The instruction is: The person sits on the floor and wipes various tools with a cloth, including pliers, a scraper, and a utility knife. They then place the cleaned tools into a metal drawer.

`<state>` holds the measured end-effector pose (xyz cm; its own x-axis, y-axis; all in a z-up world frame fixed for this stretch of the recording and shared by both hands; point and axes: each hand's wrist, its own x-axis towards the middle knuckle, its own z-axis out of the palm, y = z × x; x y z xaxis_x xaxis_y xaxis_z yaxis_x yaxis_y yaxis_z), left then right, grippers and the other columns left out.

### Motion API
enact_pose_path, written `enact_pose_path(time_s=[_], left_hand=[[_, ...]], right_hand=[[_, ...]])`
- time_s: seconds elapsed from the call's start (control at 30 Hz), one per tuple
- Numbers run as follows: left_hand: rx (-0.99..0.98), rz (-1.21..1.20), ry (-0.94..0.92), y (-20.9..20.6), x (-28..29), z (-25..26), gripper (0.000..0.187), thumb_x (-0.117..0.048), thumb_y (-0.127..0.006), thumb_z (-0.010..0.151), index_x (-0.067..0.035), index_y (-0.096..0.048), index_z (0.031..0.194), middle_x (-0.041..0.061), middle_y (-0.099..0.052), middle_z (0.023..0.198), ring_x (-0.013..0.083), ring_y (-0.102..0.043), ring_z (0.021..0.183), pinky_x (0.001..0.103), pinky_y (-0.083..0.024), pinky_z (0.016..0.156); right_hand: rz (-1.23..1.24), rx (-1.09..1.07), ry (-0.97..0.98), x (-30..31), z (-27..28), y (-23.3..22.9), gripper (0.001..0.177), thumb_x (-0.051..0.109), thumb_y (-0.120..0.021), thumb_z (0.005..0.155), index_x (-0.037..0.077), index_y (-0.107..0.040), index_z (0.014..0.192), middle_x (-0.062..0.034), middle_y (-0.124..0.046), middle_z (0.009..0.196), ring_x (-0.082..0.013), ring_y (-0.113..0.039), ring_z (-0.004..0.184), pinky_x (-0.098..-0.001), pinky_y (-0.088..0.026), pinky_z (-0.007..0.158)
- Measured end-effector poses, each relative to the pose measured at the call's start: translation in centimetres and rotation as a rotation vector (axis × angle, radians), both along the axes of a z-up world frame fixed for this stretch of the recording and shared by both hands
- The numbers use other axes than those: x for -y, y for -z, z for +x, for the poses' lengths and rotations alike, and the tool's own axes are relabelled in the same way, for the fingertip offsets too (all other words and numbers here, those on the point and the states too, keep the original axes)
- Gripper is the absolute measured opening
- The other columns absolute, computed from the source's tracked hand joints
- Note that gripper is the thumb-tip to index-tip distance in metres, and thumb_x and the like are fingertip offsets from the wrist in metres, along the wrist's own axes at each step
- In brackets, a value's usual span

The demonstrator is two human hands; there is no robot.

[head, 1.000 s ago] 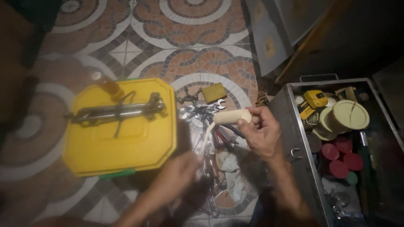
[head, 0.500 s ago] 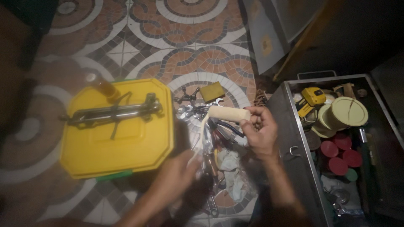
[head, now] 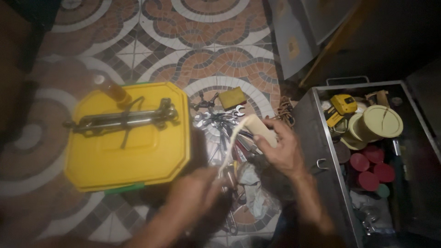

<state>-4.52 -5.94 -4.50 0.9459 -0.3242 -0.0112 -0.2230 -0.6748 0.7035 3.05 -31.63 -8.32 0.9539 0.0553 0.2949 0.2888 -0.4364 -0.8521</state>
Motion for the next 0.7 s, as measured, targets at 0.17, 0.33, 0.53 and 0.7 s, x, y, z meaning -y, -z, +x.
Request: enact_pose_path(time_s=[0.17,0.33,0.53,0.7], left_hand=[[-0.009,0.041,0.007,-0.2,0.0,-0.1,0.025,-0.025,-0.062,0.095,-0.008,-0.068,0.112,0.02,-0.072,0.096,0.0422,-0.069,0.085,0.05,-0.055,0.072],[-0.034,0.062,0.02,0.4,-0.1,0.0,0.024,-0.027,-0.061,0.097,-0.009,-0.068,0.112,0.019,-0.072,0.095,0.0409,-0.07,0.082,0.05,-0.055,0.071],[-0.018,0.079,0.011,-0.6,0.0,0.5,0.035,-0.033,-0.065,0.091,-0.01,-0.068,0.118,0.018,-0.073,0.081,0.0392,-0.072,0.072,0.049,-0.055,0.063],[-0.363,0.1,-0.093,-2.0,-0.2,0.8,0.035,-0.041,-0.067,0.088,-0.017,-0.07,0.113,0.017,-0.07,0.066,0.0372,-0.072,0.066,0.049,-0.055,0.063]], right_hand=[[0.063,-0.042,0.067,-1.6,-0.3,-0.4,0.032,0.017,-0.068,0.09,0.0,-0.068,0.118,-0.012,-0.073,0.102,-0.0213,-0.07,0.09,-0.0341,-0.056,0.076],[-0.028,-0.016,0.127,-1.9,-0.9,1.4,0.024,0.02,-0.065,0.094,0.002,-0.067,0.11,-0.0122,-0.07,0.092,-0.0196,-0.068,0.079,-0.0354,-0.055,0.068],[0.005,-0.212,0.188,-1.3,-0.6,3.3,0.025,0.021,-0.061,0.095,0.003,-0.069,0.111,-0.0138,-0.07,0.087,-0.0192,-0.066,0.078,-0.0338,-0.052,0.068],[0.184,-0.068,0.136,-0.1,0.1,3.1,0.027,0.013,-0.064,0.091,0.001,-0.065,0.115,-0.0075,-0.07,0.098,-0.0123,-0.064,0.085,-0.0273,-0.053,0.075]])
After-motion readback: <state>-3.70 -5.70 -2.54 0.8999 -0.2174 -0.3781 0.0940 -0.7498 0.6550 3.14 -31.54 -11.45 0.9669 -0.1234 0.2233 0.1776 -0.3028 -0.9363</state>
